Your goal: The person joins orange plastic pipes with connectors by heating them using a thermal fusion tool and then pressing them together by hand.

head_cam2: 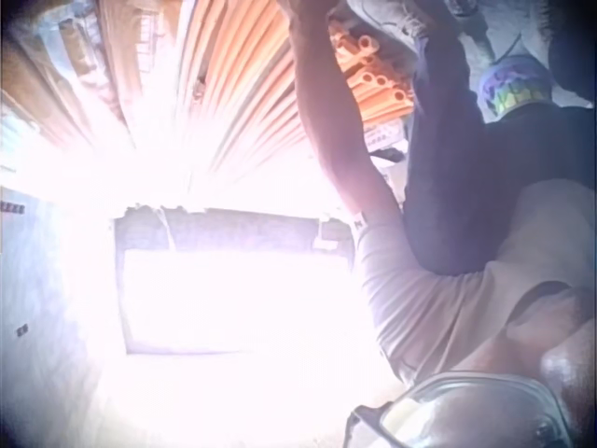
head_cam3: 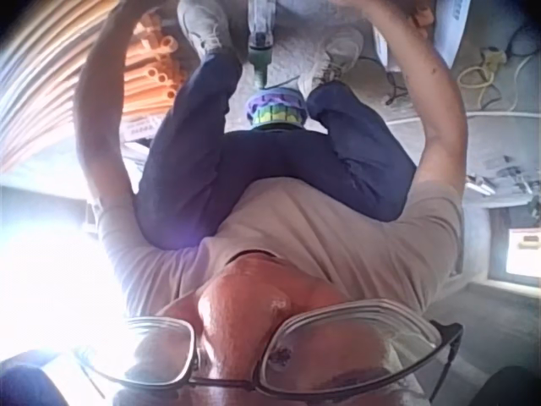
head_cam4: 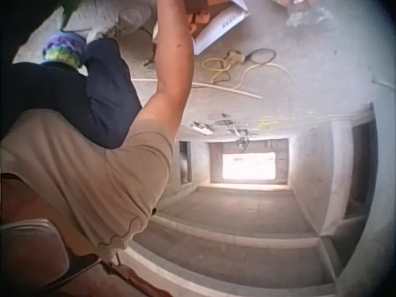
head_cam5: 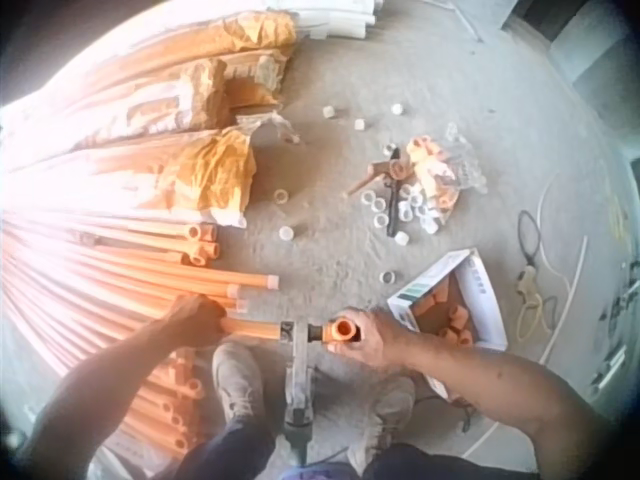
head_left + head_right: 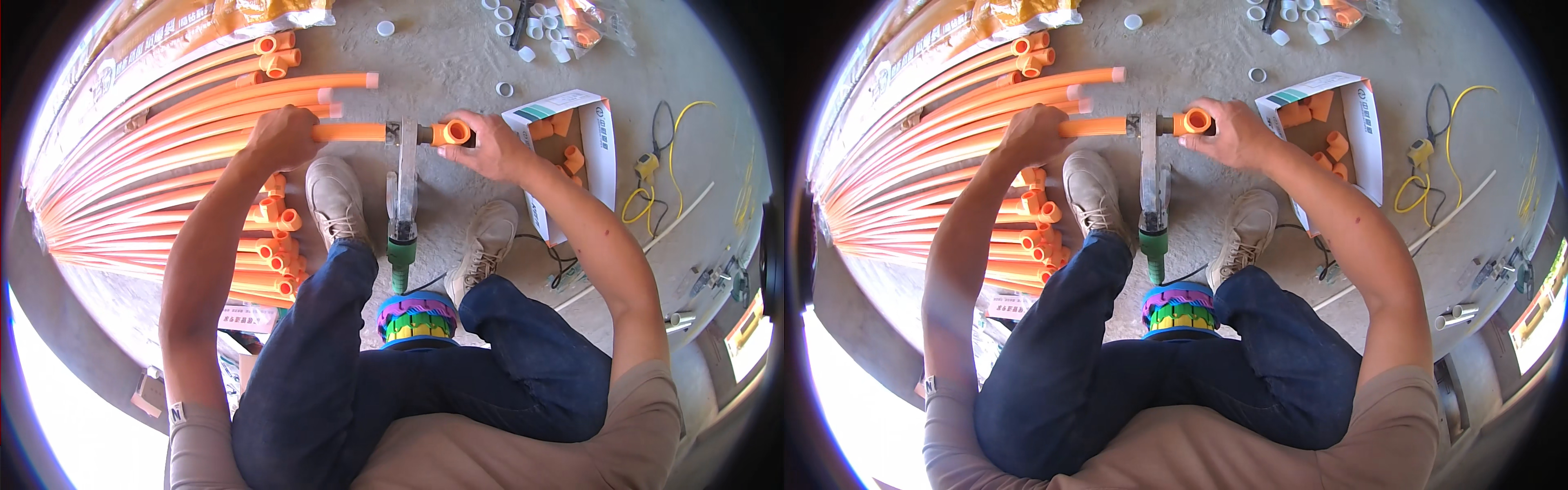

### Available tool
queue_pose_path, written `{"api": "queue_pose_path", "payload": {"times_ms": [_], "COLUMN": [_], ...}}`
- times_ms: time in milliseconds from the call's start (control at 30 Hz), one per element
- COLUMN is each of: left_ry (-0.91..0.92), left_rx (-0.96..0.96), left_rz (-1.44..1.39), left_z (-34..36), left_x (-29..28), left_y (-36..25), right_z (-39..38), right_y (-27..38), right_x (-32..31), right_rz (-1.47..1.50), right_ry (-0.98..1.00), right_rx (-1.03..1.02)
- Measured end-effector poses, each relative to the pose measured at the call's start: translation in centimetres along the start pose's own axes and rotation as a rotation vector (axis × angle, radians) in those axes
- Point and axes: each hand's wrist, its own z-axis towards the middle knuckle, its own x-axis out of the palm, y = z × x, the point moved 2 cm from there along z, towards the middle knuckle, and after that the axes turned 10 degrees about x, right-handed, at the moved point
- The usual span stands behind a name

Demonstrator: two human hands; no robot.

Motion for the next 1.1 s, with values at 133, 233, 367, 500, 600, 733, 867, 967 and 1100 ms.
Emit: {"api": "queue_pose_path", "payload": {"times_ms": [133, 233, 367, 500, 600, 733, 867, 967, 1100], "left_ry": [-0.014, 0.036, 0.064, 0.117, 0.214, 0.32, 0.376, 0.293, 0.197], "left_rx": [-0.014, -0.03, -0.009, -0.018, -0.006, 0.1, 0.089, 0.019, -0.056], "left_rz": [0.009, 0.011, 0.021, 0.017, 0.013, -0.049, -0.063, -0.06, -0.029], "left_z": [-0.1, 0.3, 0.9, 1.2, 1.6, 2.9, 3.3, 2.9, 2.9], "left_x": [0.1, -0.5, -0.1, -0.7, -1.3, -1.4, -0.7, -1.4, -0.3], "left_y": [-0.8, -1.4, -1.1, -1.2, -1.4, -1.9, -2.4, -3.7, -3.5], "right_z": [-0.4, -1.1, -1.8, -1.4, -1.5, -1.6, -1.3, -1.6, -1.4], "right_y": [-0.3, -0.3, -0.4, -0.9, -1.1, -1.0, -1.5, -1.2, -1.4], "right_x": [-0.1, -0.2, -0.3, 0.2, 0.3, 0.1, 0.7, 0.2, 0.3], "right_rz": [0.011, 0.05, 0.064, 0.035, 0.097, 0.105, 0.082, 0.073, 0.064], "right_ry": [0.048, 0.068, 0.007, 0.018, -0.015, -0.02, 0.052, 0.01, 0.018], "right_rx": [0.044, 0.08, 0.036, 0.012, -0.031, -0.04, 0.011, -0.018, -0.025]}}
